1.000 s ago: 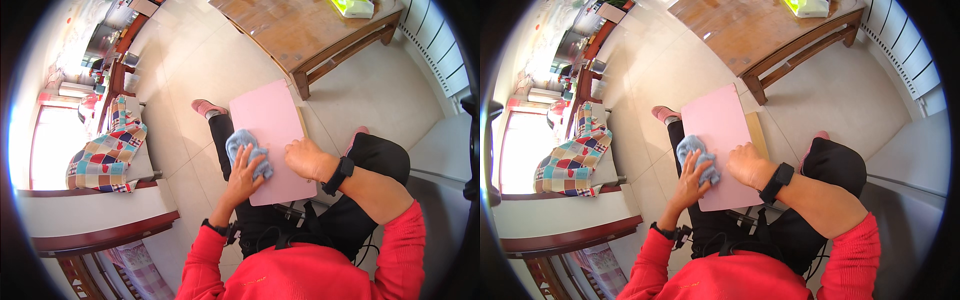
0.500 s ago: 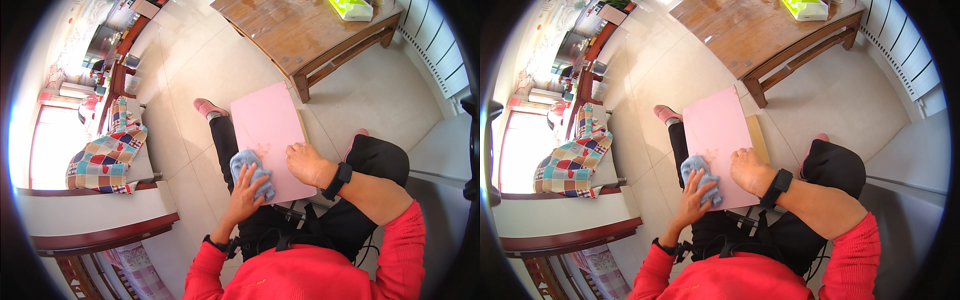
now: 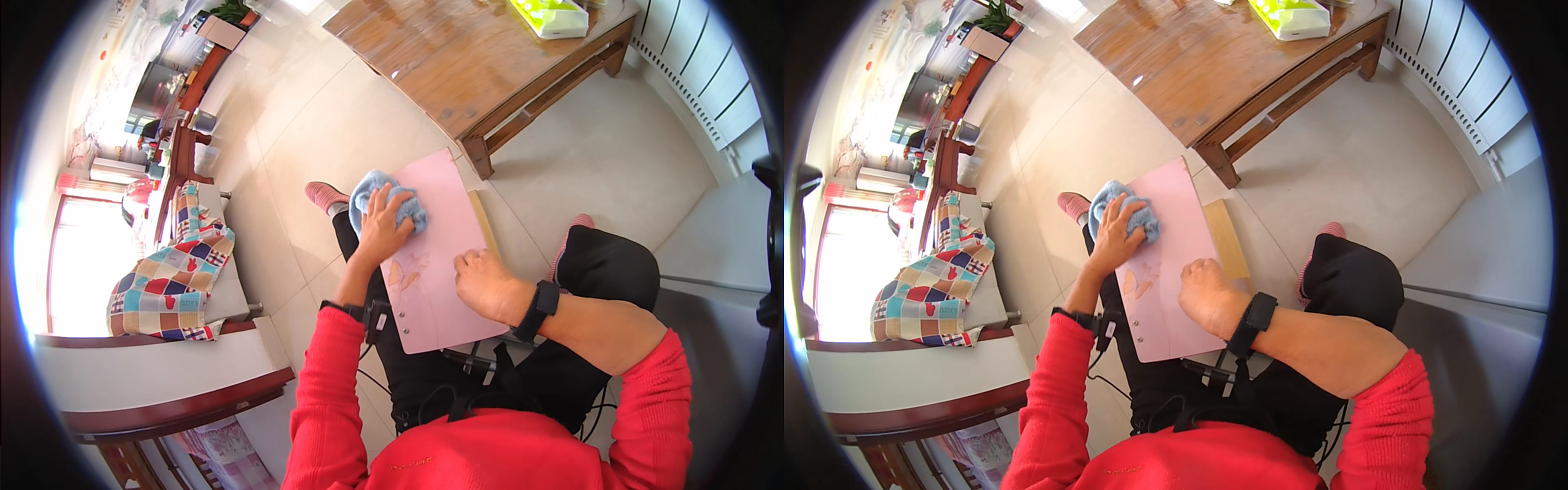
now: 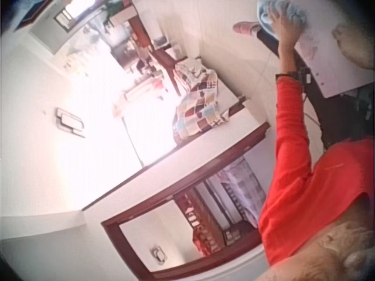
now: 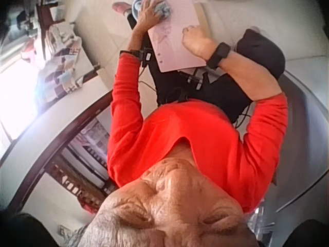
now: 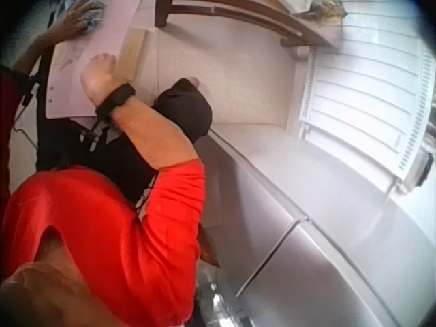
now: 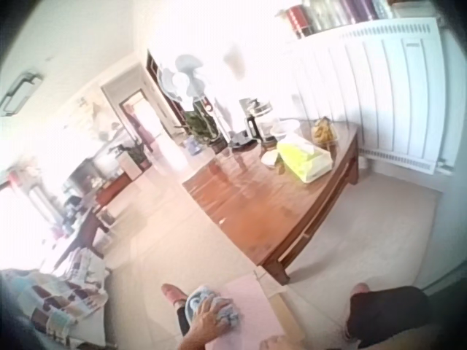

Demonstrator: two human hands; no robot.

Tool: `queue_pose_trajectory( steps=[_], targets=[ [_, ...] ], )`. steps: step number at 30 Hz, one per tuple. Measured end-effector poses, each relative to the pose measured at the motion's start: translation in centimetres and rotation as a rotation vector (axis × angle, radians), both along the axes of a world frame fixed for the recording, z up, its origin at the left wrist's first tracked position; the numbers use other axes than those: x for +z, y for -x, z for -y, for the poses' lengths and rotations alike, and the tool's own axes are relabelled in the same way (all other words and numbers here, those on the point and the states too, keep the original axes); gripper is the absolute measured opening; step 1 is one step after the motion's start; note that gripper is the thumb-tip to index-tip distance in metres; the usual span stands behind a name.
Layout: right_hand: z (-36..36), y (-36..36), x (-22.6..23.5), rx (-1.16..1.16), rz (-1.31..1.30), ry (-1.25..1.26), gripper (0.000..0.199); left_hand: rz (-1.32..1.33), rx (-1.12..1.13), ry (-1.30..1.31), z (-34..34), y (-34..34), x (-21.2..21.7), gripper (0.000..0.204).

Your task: The person wipes a small beige stool with a blue cloth, cleaning the top surface, sides, and underside. The person rotates the stool to access all surfaces and continues wiping until the end of the clip.

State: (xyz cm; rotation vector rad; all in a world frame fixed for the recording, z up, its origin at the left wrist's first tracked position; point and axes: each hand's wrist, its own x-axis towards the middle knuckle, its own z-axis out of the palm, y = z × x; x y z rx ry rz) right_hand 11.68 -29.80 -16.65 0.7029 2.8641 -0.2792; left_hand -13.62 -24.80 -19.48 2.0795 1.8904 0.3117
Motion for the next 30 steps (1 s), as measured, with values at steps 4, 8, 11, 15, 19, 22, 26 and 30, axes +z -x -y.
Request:
queue_pose_trajectory(
  steps=[4, 8, 11, 15, 19, 22, 26, 30],
  targets=[
    [-0.5, 0.1, 0.1, -0.013, -0.041, 0.052, 0.020, -0.026, 0.045, 0.029, -3.0, -0.5, -0.3, 0.052],
    [-0.9, 0.5, 0.3, -0.007, -0.003, 0.102, 0.020, -0.090, -0.005, 0.025, -1.3, -1.1, 0.3, 0.055],
    [-0.9, 0.5, 0.4, -0.007, 0.021, 0.114, 0.020, -0.086, -0.091, 0.022, 2.4, -1.5, 1.1, 0.057],
    [-1.1, 0.4, 0.7, -0.014, 0.012, 0.182, 0.020, -0.098, -0.169, -0.002, 9.0, -2.7, 1.9, 0.058],
    [-1.3, 0.3, 1.1, 0.007, 0.046, 0.179, 0.021, -0.079, -0.182, 0.079, 15.6, -3.9, 3.2, 0.061],
    [-1.3, 0.3, 1.2, 0.022, 0.076, 0.170, 0.021, -0.059, -0.160, 0.122, 19.7, -5.2, 4.2, 0.062],
    [-1.0, 0.1, 0.7, -0.004, 0.015, 0.154, 0.019, -0.082, -0.203, 0.177, 22.6, -6.2, 4.9, 0.062],
    [-0.3, 0.0, 0.1, -0.001, 0.020, 0.031, 0.021, -0.019, -0.157, 0.146, 21.3, -5.4, 4.5, 0.060]
  ],
)
